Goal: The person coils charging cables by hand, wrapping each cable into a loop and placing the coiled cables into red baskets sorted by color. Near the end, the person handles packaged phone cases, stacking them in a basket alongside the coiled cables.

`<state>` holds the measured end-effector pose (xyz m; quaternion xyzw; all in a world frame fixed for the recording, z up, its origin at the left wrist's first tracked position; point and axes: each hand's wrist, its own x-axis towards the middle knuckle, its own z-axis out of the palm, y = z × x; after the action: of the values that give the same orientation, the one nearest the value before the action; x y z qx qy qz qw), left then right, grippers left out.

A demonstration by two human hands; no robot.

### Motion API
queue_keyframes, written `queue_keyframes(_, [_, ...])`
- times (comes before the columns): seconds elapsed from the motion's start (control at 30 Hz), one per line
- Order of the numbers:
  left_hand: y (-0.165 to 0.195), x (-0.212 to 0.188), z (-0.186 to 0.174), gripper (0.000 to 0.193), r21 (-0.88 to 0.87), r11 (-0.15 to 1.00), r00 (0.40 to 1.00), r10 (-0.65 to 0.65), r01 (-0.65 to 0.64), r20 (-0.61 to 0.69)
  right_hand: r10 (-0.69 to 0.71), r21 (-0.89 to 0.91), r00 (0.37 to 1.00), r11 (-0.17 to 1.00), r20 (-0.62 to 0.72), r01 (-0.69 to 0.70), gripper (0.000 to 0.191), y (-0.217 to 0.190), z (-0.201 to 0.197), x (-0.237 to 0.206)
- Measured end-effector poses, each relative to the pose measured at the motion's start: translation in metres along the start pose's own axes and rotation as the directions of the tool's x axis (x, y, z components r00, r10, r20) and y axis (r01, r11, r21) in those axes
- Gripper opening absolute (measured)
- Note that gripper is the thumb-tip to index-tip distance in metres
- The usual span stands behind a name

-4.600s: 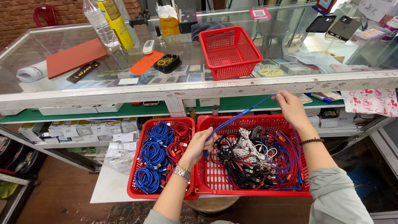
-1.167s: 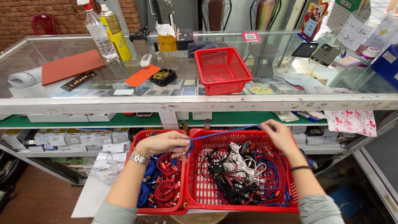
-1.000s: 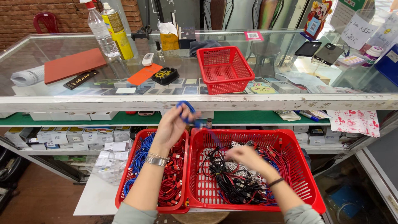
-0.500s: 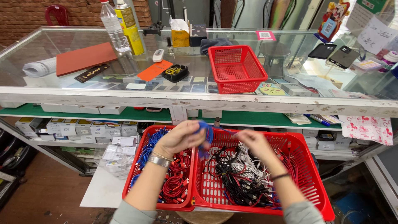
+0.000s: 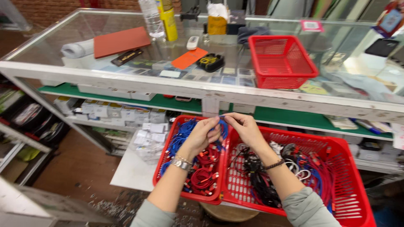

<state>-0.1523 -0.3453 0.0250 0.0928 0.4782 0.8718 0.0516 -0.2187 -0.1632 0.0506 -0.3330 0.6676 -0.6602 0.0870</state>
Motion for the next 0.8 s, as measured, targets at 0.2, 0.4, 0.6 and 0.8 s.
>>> queue_keyframes(0.2, [-0.005, -0.014, -0.034, 0.036, -0.046, 0.975, 0.896, 0.179, -0.215, -0.407, 0.258, 0.426, 0.961, 0.862, 0.098, -0.275, 0.04, 0.048, 0.078, 0.004])
queue_keyframes(0.4, [0.021, -0.023, -0.077, 0.038, 0.39, 0.919, 0.818, 0.261, -0.048, -0.513, 0.32, -0.063, 0.942, 0.947, 0.104, -0.315, 0.033, 0.063, 0.101, 0.057])
queue_keyframes(0.6, [0.045, -0.043, -0.105, 0.042, 0.894, 0.417, 0.723, 0.566, 0.163, -0.396, 0.451, -0.46, 0.892, 0.786, -0.03, -0.413, 0.036, 0.069, 0.119, 0.095])
queue_keyframes(0.8, [0.002, -0.048, -0.095, 0.071, 0.984, -0.113, 0.945, 0.311, 0.139, -0.098, 0.081, -0.635, 0.985, 0.756, -0.15, -0.159, 0.022, 0.084, 0.148, 0.074])
